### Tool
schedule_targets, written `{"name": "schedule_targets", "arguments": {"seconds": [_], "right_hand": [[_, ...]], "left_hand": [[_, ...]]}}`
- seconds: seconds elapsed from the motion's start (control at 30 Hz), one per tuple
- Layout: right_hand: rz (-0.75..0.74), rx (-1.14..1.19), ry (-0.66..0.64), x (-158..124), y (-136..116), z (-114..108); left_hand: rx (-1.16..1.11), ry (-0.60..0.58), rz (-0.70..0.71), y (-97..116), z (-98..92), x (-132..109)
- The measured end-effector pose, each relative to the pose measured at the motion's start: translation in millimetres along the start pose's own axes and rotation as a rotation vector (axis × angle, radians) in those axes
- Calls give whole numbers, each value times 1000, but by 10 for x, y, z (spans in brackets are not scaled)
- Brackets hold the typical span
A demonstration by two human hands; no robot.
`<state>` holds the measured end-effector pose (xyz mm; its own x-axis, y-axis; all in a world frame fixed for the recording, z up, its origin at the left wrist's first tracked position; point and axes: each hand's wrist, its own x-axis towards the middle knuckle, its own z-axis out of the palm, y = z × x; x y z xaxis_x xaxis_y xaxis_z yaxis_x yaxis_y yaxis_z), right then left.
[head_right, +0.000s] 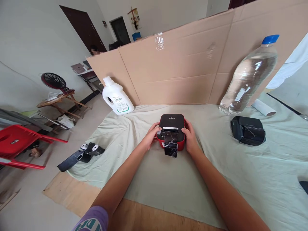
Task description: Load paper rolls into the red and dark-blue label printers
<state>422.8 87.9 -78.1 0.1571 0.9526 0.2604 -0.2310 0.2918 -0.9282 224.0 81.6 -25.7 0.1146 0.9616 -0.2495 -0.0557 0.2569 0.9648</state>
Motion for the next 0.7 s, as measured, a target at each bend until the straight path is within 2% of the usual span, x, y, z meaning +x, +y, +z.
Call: {"name": "schedule_targets", "arguments": {"seconds": [0.07,0.13,0.27,0.33,0.4,0.47,0.57,0.63,0.7], "right_hand": [[-1,-56,20,-53,-42,-10],[24,-64,26,-145,-98,-58],[60,-100,-169,-395,-177,-173],[2,-201,-224,-478,-184,-123],[-87,-265,-222,-487,-184,62],[-161,-305,-249,-414,-189,385],[-259,-358,-344,-197,-182,1056],[-297,-319,-408,-28,-129,1561],[-296,-257,-455,132,-13,2057]], "left_hand": [[-29,61,77,-14,33,-1],[-87,73,151,-53,80,-12],[-229,-17,199,-191,200,-41],[-292,-24,196,-221,211,-44],[-331,-3,188,-169,113,-41],[-339,24,188,-32,-134,-38],[-311,76,187,272,-751,-21],[-273,183,163,484,-1239,15],[-189,348,125,670,-1712,80]]}}
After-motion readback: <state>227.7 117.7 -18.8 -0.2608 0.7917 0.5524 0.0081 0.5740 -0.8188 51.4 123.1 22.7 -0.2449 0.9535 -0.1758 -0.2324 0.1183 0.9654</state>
